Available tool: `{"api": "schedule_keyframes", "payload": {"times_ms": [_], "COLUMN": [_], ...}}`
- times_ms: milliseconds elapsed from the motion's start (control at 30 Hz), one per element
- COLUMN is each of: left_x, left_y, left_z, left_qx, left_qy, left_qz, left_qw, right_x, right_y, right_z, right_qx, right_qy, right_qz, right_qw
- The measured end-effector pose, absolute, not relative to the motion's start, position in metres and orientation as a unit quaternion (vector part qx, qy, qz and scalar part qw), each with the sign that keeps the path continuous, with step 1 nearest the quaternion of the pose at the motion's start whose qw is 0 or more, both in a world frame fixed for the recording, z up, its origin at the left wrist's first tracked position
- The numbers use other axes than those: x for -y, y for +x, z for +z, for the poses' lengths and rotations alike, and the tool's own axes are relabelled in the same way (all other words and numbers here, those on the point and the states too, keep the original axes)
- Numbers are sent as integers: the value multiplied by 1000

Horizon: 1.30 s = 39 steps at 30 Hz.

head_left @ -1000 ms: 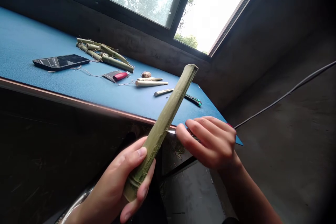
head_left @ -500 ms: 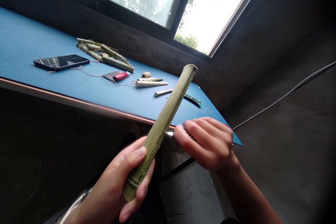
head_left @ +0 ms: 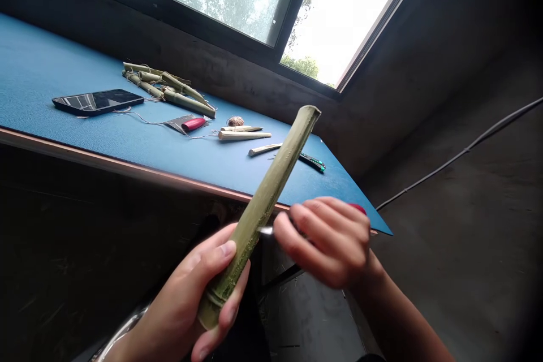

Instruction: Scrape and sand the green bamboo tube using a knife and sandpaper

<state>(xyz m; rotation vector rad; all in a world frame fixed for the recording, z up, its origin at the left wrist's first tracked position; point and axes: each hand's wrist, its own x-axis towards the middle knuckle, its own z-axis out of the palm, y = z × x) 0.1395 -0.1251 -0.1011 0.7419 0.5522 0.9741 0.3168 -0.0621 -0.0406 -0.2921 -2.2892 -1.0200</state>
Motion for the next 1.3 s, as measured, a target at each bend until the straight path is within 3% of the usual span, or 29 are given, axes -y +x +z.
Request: {"api": "schedule_keyframes", "payload": {"times_ms": [1300], "left_x": [125], "left_y": [140], "left_z": [-103], "left_qx": [-224], "left_qy": [328], "left_qz": [457], "left_qw": [795], "right_x": [59], "right_y": [317], "right_z": [-44], "right_qx": [862], "right_qy": [-134], "right_qz": [-354], "right_qw": [337]}}
